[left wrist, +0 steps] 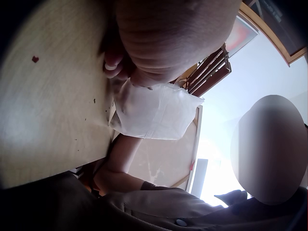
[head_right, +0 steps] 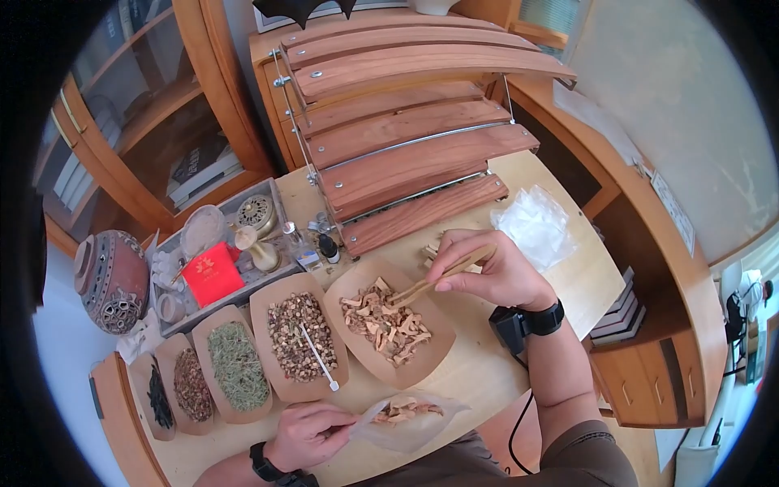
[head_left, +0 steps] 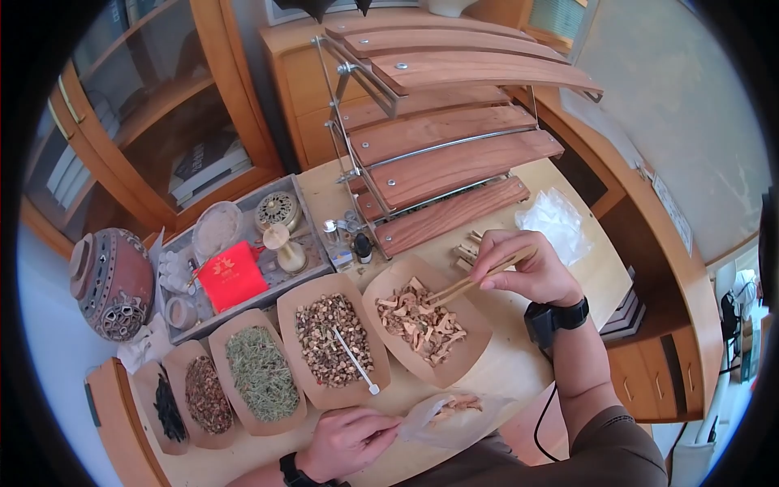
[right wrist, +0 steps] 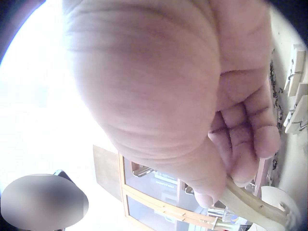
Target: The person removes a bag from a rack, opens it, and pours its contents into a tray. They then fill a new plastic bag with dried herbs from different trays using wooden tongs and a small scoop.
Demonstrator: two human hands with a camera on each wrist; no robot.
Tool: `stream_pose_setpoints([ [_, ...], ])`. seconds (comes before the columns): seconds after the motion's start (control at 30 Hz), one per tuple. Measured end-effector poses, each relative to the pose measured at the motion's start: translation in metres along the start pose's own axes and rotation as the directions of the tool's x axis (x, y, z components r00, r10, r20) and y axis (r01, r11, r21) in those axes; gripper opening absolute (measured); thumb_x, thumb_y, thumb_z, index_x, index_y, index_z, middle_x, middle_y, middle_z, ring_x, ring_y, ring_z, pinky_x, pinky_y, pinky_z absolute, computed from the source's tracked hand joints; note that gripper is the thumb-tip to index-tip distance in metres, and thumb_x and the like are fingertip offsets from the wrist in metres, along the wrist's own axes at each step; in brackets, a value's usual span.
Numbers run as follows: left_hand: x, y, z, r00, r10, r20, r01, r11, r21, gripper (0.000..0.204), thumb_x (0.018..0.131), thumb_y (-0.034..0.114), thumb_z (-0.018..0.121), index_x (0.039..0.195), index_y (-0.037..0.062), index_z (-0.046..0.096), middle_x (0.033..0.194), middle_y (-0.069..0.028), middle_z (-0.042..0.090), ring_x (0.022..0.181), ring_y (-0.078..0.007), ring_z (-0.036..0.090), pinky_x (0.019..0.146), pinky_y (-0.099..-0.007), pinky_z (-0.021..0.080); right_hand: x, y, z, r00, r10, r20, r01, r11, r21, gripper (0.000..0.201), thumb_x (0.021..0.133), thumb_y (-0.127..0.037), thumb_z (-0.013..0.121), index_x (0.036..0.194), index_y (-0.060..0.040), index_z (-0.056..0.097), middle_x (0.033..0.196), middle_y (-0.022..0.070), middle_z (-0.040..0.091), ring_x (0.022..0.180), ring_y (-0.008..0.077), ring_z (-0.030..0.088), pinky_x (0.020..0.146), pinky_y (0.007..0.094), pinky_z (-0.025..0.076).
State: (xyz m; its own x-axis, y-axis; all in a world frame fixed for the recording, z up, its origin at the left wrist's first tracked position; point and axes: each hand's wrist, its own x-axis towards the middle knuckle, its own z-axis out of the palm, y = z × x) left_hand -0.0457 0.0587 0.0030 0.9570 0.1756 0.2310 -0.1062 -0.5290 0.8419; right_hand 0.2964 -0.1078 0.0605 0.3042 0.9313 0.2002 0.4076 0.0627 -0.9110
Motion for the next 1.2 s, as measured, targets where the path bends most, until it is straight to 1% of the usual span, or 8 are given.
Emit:
stream_pose_setpoints([
  [0.23,0.000,-0.001,0.000,1.000,-0.004,0.009,0.004,1.000,-0.023,0.019,0.080,0.002,0.081,0.099,0.0040,0.081,0.084,-0.0088,0.075,0.064,-0.0185,0.070,0.055,-0.0304,0.056,-0.001,-0.002,-0.004,1.000,-0.022,-0.006,0.021,1.000,-0.023,0.015,0.084,-0.002,0.083,0.099,-0.0035,0.081,0.092,0.0050,0.071,0.088,0.0176,0.063,0.081,0.0306,0.049],
  [0.4,0.001,-0.001,0.000,1.000,0.006,0.006,-0.006,1.000,-0.023,0.019,0.080,0.002,0.082,0.099,0.0041,0.081,0.084,-0.0085,0.075,0.064,-0.0179,0.070,0.054,-0.0300,0.055,-0.001,0.001,-0.009,0.994,-0.047,0.102,0.042,0.998,0.045,0.017,0.085,-0.001,0.081,0.102,-0.0039,0.080,0.101,0.0064,0.070,0.096,0.0199,0.063,0.087,0.0321,0.050],
  [0.83,0.000,-0.001,0.001,1.000,0.003,0.000,-0.003,1.000,-0.020,0.020,0.080,0.002,0.083,0.099,0.0043,0.081,0.083,-0.0085,0.075,0.062,-0.0182,0.069,0.054,-0.0297,0.054,-0.001,-0.007,-0.006,0.988,0.002,0.152,-0.018,0.995,0.101,0.018,0.088,0.001,0.078,0.105,-0.0026,0.079,0.109,0.0086,0.068,0.107,0.0243,0.062,0.097,0.0357,0.048],
  [0.9,0.001,-0.001,0.001,1.000,0.007,0.002,-0.007,1.000,-0.020,0.019,0.080,0.002,0.083,0.099,0.0042,0.081,0.083,-0.0086,0.075,0.062,-0.0185,0.069,0.054,-0.0299,0.054,-0.001,-0.006,-0.008,0.978,-0.020,0.205,0.006,0.997,0.072,0.019,0.088,0.001,0.077,0.106,-0.0025,0.079,0.111,0.0090,0.068,0.108,0.0255,0.062,0.097,0.0366,0.048],
  [1.03,0.001,-0.001,0.000,1.000,0.010,0.009,-0.010,1.000,-0.025,0.019,0.080,0.002,0.082,0.099,0.0039,0.081,0.083,-0.0087,0.075,0.063,-0.0193,0.070,0.054,-0.0303,0.055,0.000,-0.009,-0.006,0.977,-0.019,0.210,0.006,0.998,0.063,0.019,0.088,0.001,0.078,0.106,-0.0025,0.079,0.109,0.0094,0.068,0.107,0.0260,0.062,0.096,0.0365,0.048],
  [1.1,0.000,-0.001,0.000,1.000,0.011,0.004,-0.011,1.000,-0.027,0.018,0.080,0.002,0.082,0.098,0.0037,0.081,0.083,-0.0087,0.075,0.063,-0.0194,0.070,0.054,-0.0304,0.055,0.000,-0.009,-0.003,0.989,-0.006,0.145,0.001,0.999,0.041,0.018,0.088,-0.001,0.079,0.105,-0.0026,0.079,0.104,0.0087,0.069,0.104,0.0246,0.062,0.095,0.0357,0.048],
  [1.13,0.000,-0.001,0.000,1.000,0.013,0.001,-0.013,0.999,-0.029,0.018,0.080,0.002,0.082,0.098,0.0035,0.081,0.083,-0.0087,0.075,0.063,-0.0195,0.070,0.054,-0.0306,0.055,0.000,-0.008,-0.002,0.989,-0.006,0.146,-0.001,0.999,0.041,0.018,0.088,-0.001,0.079,0.105,-0.0026,0.079,0.104,0.0087,0.069,0.104,0.0246,0.062,0.095,0.0357,0.048],
  [1.2,0.001,0.000,0.000,1.000,0.009,0.004,-0.009,1.000,-0.030,0.017,0.080,0.002,0.082,0.098,0.0033,0.080,0.083,-0.0087,0.075,0.063,-0.0193,0.069,0.054,-0.0306,0.054,0.000,-0.006,-0.001,0.997,0.001,0.076,-0.002,1.000,0.013,0.017,0.087,-0.004,0.081,0.104,-0.0028,0.079,0.097,0.0073,0.069,0.097,0.0220,0.062,0.090,0.0346,0.049],
])
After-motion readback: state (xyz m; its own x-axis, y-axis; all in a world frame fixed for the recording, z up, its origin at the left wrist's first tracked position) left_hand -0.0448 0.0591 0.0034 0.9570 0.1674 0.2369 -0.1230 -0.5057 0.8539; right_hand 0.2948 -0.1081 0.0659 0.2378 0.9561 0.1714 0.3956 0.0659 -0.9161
